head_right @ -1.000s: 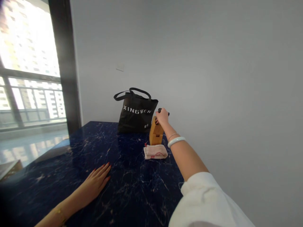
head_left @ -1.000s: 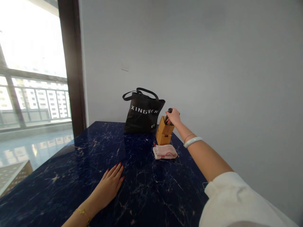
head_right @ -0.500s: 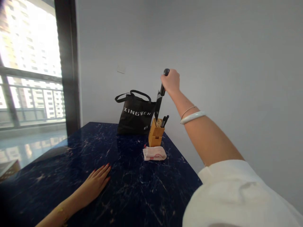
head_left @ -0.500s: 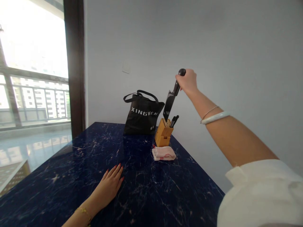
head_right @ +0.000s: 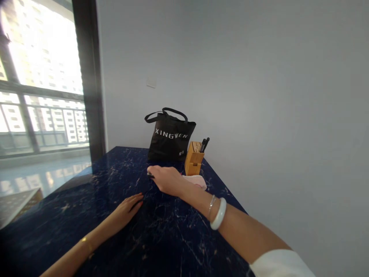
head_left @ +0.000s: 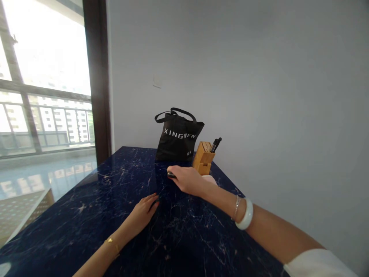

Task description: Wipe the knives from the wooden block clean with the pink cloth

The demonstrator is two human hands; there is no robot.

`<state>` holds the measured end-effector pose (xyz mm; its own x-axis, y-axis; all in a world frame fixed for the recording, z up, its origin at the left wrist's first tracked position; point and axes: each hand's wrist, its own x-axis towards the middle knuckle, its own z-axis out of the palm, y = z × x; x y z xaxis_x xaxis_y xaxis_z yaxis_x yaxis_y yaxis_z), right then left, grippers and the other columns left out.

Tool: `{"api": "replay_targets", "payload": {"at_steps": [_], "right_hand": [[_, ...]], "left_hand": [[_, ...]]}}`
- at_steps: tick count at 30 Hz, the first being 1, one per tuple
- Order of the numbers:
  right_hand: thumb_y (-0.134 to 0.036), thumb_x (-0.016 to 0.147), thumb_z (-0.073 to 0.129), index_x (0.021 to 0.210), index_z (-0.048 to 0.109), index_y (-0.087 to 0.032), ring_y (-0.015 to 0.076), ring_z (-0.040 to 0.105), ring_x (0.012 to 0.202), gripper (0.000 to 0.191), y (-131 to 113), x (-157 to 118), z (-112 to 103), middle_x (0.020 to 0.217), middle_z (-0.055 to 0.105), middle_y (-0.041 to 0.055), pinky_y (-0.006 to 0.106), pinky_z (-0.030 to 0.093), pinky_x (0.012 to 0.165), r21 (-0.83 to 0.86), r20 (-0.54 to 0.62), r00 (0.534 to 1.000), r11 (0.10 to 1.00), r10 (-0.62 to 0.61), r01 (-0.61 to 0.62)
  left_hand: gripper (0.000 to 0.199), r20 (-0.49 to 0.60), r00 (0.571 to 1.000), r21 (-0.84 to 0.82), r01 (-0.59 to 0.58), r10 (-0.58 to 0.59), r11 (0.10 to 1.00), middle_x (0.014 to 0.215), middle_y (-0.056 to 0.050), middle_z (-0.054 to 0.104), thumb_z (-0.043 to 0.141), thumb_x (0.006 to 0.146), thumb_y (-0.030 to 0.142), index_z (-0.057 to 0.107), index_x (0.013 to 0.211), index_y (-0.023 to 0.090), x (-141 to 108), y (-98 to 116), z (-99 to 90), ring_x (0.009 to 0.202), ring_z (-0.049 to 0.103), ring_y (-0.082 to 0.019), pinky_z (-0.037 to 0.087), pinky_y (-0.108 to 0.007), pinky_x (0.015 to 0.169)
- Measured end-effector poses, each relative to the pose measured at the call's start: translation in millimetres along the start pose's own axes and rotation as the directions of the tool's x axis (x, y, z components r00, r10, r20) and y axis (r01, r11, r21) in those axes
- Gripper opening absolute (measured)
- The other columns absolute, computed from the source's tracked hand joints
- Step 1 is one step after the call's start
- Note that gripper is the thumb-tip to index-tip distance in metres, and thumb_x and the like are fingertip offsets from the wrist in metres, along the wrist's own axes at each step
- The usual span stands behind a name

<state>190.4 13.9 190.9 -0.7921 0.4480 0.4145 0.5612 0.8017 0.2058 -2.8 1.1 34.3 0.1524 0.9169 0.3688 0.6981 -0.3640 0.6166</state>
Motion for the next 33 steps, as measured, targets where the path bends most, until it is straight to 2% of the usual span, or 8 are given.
{"api": "replay_targets", "payload": {"at_steps": [2, 5, 9, 13, 20, 23, 26, 33], "right_hand": [[-0.016, 0.083, 0.039, 0.110, 0.040, -0.018, 0.0145, 0.055, 0.085, 0.027, -6.6, -6.9, 24.0, 0.101, 0.056, 0.0054, 0.022, 0.041, 0.065, -0.033, 0.062, 0.997, 0.999, -0.039, 0.041], [-0.016, 0.083, 0.039, 0.112, 0.038, -0.017, 0.0150, 0.055, 0.084, 0.029, -14.9, -13.9, 49.9, 0.104, 0.053, 0.0068, 0.023, 0.042, 0.060, -0.091, 0.115, 0.988, 0.990, -0.098, 0.109], [-0.022, 0.087, 0.036, 0.107, 0.041, -0.016, 0.0144, 0.054, 0.076, 0.022, -27.5, -19.8, 74.3, 0.098, 0.054, 0.0069, 0.023, 0.041, 0.056, -0.137, 0.131, 0.977, 0.973, -0.166, 0.184], [-0.021, 0.089, 0.028, 0.104, 0.042, -0.015, 0.0141, 0.054, 0.072, 0.021, -44.7, -24.8, 90.8, 0.094, 0.054, 0.0074, 0.024, 0.042, 0.054, -0.113, 0.118, 0.973, 0.970, -0.200, 0.213], [-0.015, 0.083, 0.036, 0.127, 0.026, -0.011, 0.0172, 0.049, 0.098, 0.045, -36.0, -45.2, 86.1, 0.121, 0.044, 0.0128, 0.028, 0.041, 0.079, 0.041, 0.099, 0.967, 0.972, -0.235, 0.232], [-0.013, 0.082, 0.035, 0.124, 0.034, -0.015, 0.0188, 0.048, 0.098, 0.042, 5.1, -58.6, 82.6, 0.116, 0.048, 0.0111, 0.032, 0.040, 0.081, -0.019, 0.113, 0.992, 0.999, 0.048, -0.046], [-0.013, 0.081, 0.036, 0.117, 0.042, -0.014, 0.0214, 0.047, 0.099, 0.037, 53.0, -71.1, 87.6, 0.108, 0.051, 0.0122, 0.034, 0.039, 0.083, -0.122, 0.073, 0.921, 0.920, 0.382, -0.371], [-0.018, 0.075, 0.051, 0.089, 0.061, -0.015, 0.0225, 0.050, 0.097, 0.018, 100.4, -87.4, 105.3, 0.095, 0.060, 0.0082, 0.031, 0.035, 0.086, -0.093, 0.144, 0.838, 0.850, 0.526, -0.518]], "left_hand": [[0.044, 0.092, 0.986, -0.348, 0.160, -0.136, 0.924, 0.113, -0.010, 0.058, 0.039, 0.079, 0.046, 0.058, 0.105, 0.016, 1.6, 12.7, -6.2, 0.104, 0.052, -0.023, 0.035, -0.037, 0.094], [0.049, 0.313, 0.927, -0.753, 0.375, -0.207, 0.541, 0.110, -0.013, 0.058, 0.037, 0.080, 0.051, 0.058, 0.101, 0.012, 0.3, 27.8, -11.4, 0.096, 0.057, -0.023, 0.042, -0.038, 0.086], [0.049, 0.485, 0.866, -0.864, 0.496, -0.116, 0.089, 0.095, -0.014, 0.064, 0.037, 0.081, 0.052, 0.060, 0.090, 0.009, -4.1, 38.7, -13.0, 0.093, 0.058, -0.022, 0.038, -0.035, 0.091], [0.040, 0.542, 0.833, -0.840, 0.536, -0.109, -0.080, 0.080, -0.008, 0.065, 0.041, 0.082, 0.047, 0.060, 0.079, 0.011, -7.5, 43.1, -12.7, 0.078, 0.061, -0.017, 0.045, -0.032, 0.080], [0.016, 0.565, 0.731, -0.819, 0.555, -0.383, -0.150, 0.070, -0.005, 0.064, 0.051, 0.079, 0.026, 0.056, 0.080, 0.010, -6.6, 29.4, -4.2, 0.066, 0.062, -0.014, 0.050, -0.027, 0.070], [0.021, 0.584, 0.693, -0.787, 0.610, -0.422, -0.087, 0.088, -0.012, 0.065, 0.052, 0.078, 0.024, 0.055, 0.092, 0.008, -6.1, 25.6, -1.5, 0.070, 0.063, -0.015, 0.051, -0.024, 0.063], [0.025, 0.533, 0.709, -0.786, 0.617, -0.462, 0.039, 0.087, -0.010, 0.065, 0.057, 0.075, 0.027, 0.054, 0.093, 0.011, -7.4, 27.6, -1.6, 0.055, 0.059, -0.009, 0.046, -0.018, 0.046], [0.025, 0.500, 0.744, -0.782, 0.607, -0.443, 0.137, 0.075, -0.006, 0.062, 0.062, 0.070, 0.031, 0.054, 0.084, 0.012, -9.8, 31.1, -2.8, 0.051, 0.054, -0.007, 0.042, -0.015, 0.042]]}}
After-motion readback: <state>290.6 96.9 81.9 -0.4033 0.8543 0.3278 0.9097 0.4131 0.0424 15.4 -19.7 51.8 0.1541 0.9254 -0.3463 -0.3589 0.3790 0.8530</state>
